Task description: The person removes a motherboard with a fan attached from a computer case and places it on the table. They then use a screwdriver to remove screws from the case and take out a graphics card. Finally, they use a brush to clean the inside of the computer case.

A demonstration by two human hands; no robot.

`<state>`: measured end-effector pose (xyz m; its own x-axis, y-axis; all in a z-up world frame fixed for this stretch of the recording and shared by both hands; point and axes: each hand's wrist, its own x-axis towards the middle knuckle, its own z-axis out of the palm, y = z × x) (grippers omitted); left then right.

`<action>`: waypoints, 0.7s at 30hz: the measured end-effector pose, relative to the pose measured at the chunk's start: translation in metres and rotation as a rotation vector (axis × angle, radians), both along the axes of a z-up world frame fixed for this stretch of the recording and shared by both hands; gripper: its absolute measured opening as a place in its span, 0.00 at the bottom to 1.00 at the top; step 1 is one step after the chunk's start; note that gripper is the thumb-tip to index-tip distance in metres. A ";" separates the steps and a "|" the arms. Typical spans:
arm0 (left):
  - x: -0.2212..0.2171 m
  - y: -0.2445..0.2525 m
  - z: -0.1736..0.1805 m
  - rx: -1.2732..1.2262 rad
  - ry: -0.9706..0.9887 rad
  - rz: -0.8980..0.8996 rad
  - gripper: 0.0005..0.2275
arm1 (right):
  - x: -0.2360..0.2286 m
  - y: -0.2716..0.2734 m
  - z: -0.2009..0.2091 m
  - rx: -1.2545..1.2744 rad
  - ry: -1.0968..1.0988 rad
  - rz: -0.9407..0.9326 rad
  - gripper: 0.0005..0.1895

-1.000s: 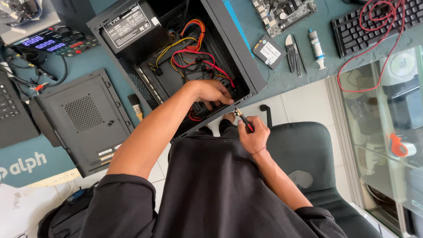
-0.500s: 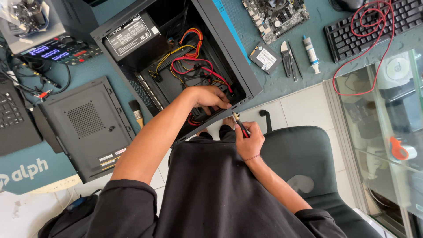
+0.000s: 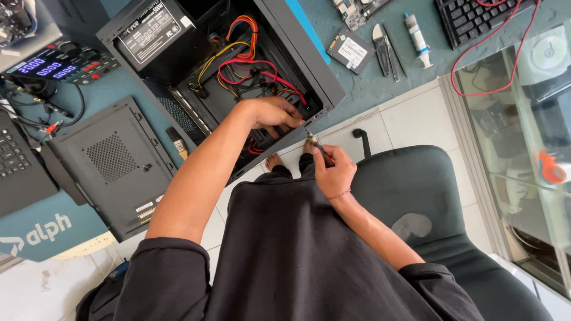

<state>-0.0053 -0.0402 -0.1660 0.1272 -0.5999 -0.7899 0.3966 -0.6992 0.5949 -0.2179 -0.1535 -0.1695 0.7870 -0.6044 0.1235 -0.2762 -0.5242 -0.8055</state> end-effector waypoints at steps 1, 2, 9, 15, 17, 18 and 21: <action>-0.001 0.000 -0.001 -0.001 0.001 -0.004 0.21 | -0.001 0.001 -0.003 -0.001 0.001 -0.004 0.05; -0.002 0.000 -0.002 0.001 -0.006 0.002 0.21 | -0.001 0.002 -0.006 -0.004 -0.019 -0.010 0.07; -0.002 0.002 -0.008 0.003 -0.026 0.012 0.20 | 0.007 -0.008 0.020 0.289 0.296 0.113 0.21; -0.004 0.004 -0.009 -0.011 -0.028 0.015 0.20 | 0.003 -0.009 0.000 0.139 0.224 0.070 0.07; -0.003 0.003 -0.009 -0.017 -0.030 0.013 0.20 | 0.005 -0.011 0.003 0.106 0.180 0.044 0.04; -0.004 0.005 -0.008 -0.016 -0.027 0.014 0.20 | 0.005 -0.010 0.005 0.079 0.140 0.020 0.05; -0.001 0.004 -0.006 -0.013 -0.025 0.014 0.21 | 0.007 -0.011 -0.004 0.080 0.077 0.007 0.11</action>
